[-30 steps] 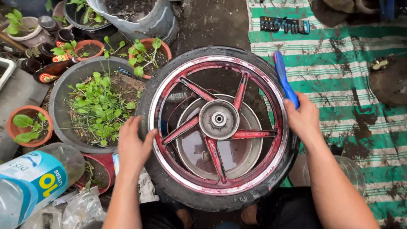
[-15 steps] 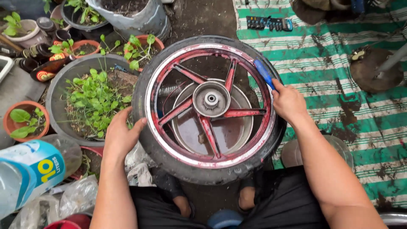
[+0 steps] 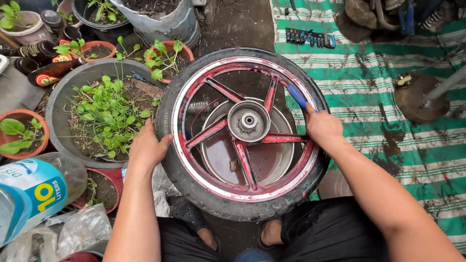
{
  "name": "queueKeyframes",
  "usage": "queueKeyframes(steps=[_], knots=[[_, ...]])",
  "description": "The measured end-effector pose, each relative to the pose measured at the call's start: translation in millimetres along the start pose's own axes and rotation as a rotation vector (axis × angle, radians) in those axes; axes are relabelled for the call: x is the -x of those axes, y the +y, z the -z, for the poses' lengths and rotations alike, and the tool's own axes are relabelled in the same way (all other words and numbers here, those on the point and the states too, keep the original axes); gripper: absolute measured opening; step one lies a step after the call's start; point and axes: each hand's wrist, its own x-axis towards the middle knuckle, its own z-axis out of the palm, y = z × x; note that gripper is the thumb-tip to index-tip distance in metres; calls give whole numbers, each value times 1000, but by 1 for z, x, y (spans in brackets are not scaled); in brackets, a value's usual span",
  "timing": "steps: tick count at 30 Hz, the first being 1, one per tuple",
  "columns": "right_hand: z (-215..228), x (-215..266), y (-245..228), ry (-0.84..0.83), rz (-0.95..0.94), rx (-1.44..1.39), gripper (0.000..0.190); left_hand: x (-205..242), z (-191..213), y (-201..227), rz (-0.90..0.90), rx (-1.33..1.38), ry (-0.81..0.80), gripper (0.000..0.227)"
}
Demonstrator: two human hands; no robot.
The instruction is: Cleaning a motorcycle wheel by scrubbing the rim and spokes with a brush and wiping it down with a cloth.
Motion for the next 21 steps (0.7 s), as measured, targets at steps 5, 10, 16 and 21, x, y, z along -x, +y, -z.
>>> queueKeyframes(steps=[5, 10, 16, 21], knots=[[14, -55, -33, 124, 100, -7, 52, -48, -45, -32, 65, -144, -115, 86], [16, -4, 0, 123, 112, 15, 51, -36, -30, -17, 60, -235, -170, 89], [5, 20, 20, 60, 70, 168, 63, -12, -24, 4, 27, -280, -228, 99], [7, -83, -41, 461, 275, 173, 59, -3, -10, 16, 59, -222, -280, 98]])
